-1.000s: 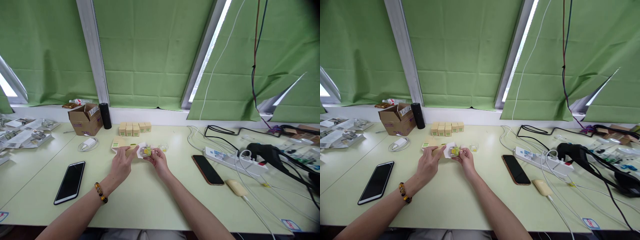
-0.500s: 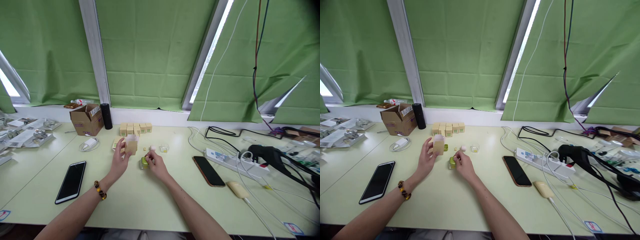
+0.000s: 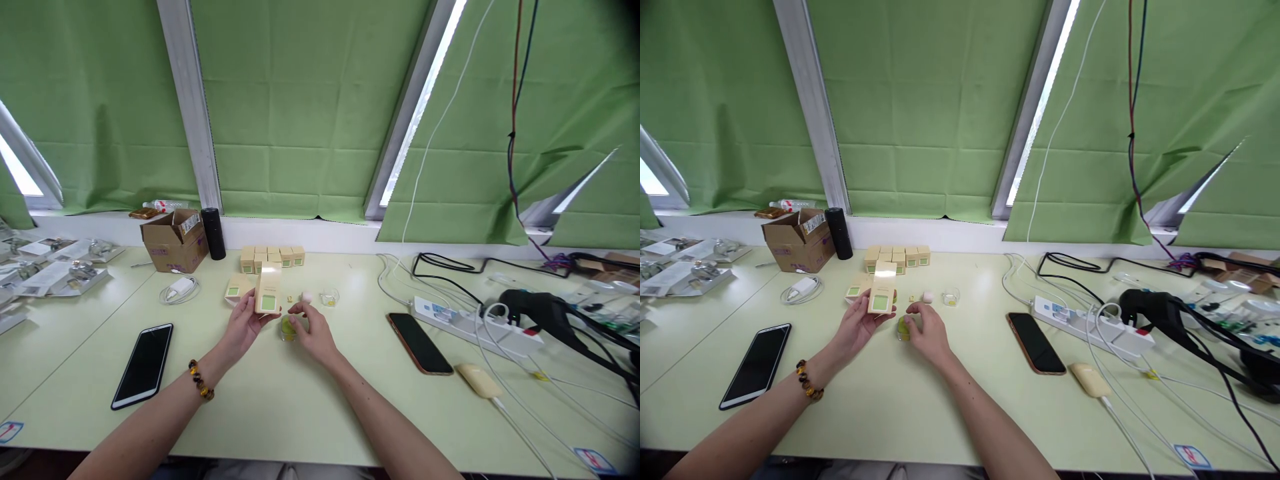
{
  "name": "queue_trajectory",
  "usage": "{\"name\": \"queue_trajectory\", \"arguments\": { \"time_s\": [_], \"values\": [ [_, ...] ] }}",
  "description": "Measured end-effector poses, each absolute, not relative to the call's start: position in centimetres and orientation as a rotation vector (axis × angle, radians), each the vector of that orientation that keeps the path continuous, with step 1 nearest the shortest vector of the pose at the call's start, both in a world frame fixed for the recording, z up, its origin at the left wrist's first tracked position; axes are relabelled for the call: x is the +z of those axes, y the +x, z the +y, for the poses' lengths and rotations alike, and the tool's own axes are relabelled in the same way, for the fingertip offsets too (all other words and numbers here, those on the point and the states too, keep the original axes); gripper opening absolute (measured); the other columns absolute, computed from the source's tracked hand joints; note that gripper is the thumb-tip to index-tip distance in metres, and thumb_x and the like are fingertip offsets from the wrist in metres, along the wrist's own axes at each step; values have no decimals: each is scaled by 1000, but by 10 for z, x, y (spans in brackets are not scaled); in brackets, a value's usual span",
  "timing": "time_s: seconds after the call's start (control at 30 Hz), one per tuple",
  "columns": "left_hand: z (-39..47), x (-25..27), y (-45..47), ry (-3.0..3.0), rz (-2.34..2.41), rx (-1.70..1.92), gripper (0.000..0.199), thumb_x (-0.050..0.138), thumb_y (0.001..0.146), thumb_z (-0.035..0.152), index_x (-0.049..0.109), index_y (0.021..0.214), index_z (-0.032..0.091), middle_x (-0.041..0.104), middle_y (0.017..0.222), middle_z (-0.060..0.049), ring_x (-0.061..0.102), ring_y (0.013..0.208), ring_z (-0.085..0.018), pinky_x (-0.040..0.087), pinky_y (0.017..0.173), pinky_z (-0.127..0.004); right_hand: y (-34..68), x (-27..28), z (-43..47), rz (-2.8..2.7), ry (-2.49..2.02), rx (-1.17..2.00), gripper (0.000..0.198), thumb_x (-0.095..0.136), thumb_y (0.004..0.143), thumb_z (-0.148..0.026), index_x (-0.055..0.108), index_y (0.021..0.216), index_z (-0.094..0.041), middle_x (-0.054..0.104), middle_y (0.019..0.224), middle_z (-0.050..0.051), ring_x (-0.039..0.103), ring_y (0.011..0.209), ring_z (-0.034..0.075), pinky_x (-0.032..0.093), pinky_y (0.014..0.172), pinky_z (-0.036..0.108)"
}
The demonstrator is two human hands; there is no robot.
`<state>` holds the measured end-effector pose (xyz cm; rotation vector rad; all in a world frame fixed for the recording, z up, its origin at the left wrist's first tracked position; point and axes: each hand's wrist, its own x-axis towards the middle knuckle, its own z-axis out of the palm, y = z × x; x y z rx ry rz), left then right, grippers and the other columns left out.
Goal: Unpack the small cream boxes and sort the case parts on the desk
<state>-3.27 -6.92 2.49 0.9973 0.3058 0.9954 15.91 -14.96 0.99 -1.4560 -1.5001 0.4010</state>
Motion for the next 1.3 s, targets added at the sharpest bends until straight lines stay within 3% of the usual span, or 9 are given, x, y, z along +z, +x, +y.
{"name": "queue_trajectory", "arguments": {
  "time_s": [0.1, 0.3, 0.53, 0.8, 1.03, 1.3],
  "values": [
    [-73, 27, -32, 998, 289, 946, 46, 60, 100, 52, 56, 133, 20, 67, 135, -15, 74, 104, -27, 55, 101, -51, 157, 16, -153, -1432, -1338, 411, 21, 57, 98, -43, 67, 107, -27, 72, 115, 7, 63, 113, 28, 46, 98, 43],
    [-77, 23, -29, 992, 292, 915, 50, 62, 99, 51, 53, 138, 22, 71, 125, -13, 75, 92, -25, 59, 88, -47, 152, 23, -155, -1318, -1213, 534, 36, 60, 96, -53, 68, 120, -27, 75, 111, 7, 63, 117, 29, 43, 106, 46],
    [-83, 20, -25, 1067, 301, 881, 48, 65, 98, 49, 52, 137, 24, 69, 125, -11, 70, 98, -21, 61, 83, -39, 146, 25, -155, -1179, -984, 849, 50, 71, 89, -60, 66, 125, -26, 75, 108, 8, 69, 106, 27, 54, 99, 42],
    [-84, 22, -31, 1357, 382, 983, 51, 56, 101, 53, 48, 142, 24, 59, 144, -15, 65, 117, -27, 59, 90, -41, 145, 28, -152, -1053, -962, 879, 54, 76, 82, -64, 67, 120, -26, 75, 102, 8, 70, 103, 28, 56, 97, 42],
    [-91, 16, -32, 1605, 362, 1015, 56, 59, 102, 41, 37, 151, 27, 53, 150, -16, 55, 133, -29, 48, 106, -44, 149, 17, -146, -1027, -1084, 787, 50, 75, 84, -60, 66, 117, -24, 68, 84, 2, 65, 89, 24, 53, 85, 38],
    [-92, 13, -29, 1659, 365, 1050, 54, 59, 102, 36, 35, 149, 27, 52, 150, -15, 52, 139, -29, 43, 112, -43, 147, 16, -145, -1060, -1168, 685, 47, 75, 83, -53, 64, 119, -23, 69, 83, 1, 60, 85, 22, 47, 89, 40]
  ]
}}
